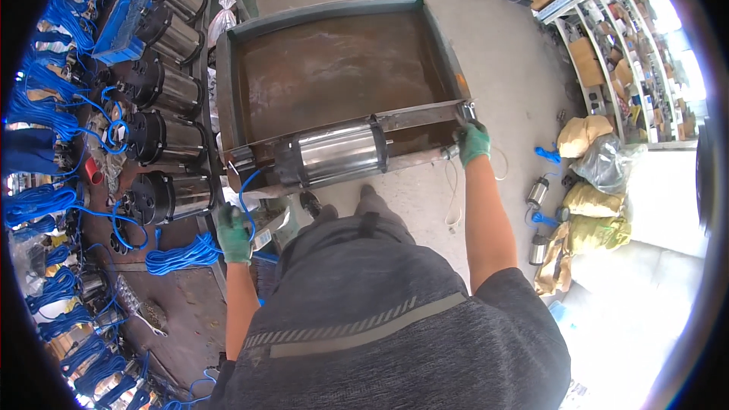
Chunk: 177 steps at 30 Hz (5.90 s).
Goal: The person submerges a water pump into a tank of water, moves it while submerged, and then removes it. They place the pump onto a workbench alongside several similar pumps and handle a blue cable attached to the equipment.
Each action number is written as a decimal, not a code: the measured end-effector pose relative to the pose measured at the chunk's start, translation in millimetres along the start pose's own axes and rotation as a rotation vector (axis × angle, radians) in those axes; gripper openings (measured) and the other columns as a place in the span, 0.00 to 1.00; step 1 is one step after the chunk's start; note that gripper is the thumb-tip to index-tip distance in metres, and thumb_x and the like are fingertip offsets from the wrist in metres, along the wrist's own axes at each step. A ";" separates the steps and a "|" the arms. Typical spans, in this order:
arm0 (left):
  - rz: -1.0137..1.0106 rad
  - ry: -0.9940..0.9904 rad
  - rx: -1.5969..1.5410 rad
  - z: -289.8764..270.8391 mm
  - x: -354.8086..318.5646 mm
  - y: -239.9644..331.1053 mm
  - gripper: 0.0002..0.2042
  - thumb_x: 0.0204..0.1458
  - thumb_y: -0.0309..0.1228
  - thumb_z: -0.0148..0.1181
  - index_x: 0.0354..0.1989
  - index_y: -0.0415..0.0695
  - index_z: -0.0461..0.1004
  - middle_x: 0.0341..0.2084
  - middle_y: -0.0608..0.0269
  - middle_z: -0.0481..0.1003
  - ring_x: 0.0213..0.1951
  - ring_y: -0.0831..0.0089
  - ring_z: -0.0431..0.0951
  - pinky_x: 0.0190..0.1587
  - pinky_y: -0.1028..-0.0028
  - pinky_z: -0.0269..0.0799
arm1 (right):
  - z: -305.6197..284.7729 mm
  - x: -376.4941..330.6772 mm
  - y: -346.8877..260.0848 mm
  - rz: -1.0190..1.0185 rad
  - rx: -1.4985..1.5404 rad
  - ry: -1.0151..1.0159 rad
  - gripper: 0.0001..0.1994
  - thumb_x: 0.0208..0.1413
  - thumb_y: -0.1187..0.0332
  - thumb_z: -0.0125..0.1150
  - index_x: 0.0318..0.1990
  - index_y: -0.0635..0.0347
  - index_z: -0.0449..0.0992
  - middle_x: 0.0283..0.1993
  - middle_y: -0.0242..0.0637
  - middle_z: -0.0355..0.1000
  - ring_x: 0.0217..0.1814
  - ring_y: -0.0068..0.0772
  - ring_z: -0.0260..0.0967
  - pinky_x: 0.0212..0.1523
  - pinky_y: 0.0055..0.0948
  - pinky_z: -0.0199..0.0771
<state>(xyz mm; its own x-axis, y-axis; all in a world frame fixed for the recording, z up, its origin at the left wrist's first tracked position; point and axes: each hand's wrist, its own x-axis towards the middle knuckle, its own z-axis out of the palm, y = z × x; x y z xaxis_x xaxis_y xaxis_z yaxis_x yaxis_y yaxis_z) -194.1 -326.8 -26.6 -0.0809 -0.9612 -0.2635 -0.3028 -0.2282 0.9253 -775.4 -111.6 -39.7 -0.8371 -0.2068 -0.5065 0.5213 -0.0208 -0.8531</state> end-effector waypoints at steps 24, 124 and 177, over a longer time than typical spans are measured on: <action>-0.744 0.931 -0.001 -130.7 54.5 -84.7 0.41 0.37 0.50 0.80 0.54 0.31 0.72 0.47 0.42 0.80 0.48 0.49 0.82 0.53 0.57 0.77 | 148.0 -84.5 -12.1 0.286 -1.185 -0.599 0.36 0.62 0.35 0.53 0.67 0.53 0.69 0.60 0.35 0.71 0.55 0.34 0.71 0.55 0.38 0.77; 0.038 1.348 0.517 -539.5 -264.1 41.6 0.28 0.50 0.45 0.72 0.54 0.36 0.77 0.50 0.50 0.81 0.50 0.56 0.80 0.56 0.64 0.70 | 137.6 -471.8 295.2 0.582 -1.219 -1.250 0.46 0.59 0.24 0.35 0.62 0.61 0.67 0.38 0.51 0.79 0.29 0.44 0.78 0.31 0.39 0.79; -0.127 1.258 0.573 -550.2 -278.9 27.4 0.46 0.45 0.58 0.69 0.58 0.24 0.65 0.51 0.31 0.75 0.57 0.44 0.76 0.58 0.60 0.72 | 88.0 -560.6 395.4 0.177 -0.967 -1.505 0.18 0.67 0.51 0.48 0.56 0.50 0.59 0.39 0.38 0.70 0.25 0.32 0.71 0.15 0.33 0.75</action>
<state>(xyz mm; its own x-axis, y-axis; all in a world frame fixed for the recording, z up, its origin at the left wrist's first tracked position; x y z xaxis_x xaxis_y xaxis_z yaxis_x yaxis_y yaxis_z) 342.6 -150.1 222.2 0.7840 -0.5010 0.3666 -0.6118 -0.5230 0.5935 -85.4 -89.9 -82.2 0.3539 -0.7749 -0.5237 -0.1546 0.5038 -0.8499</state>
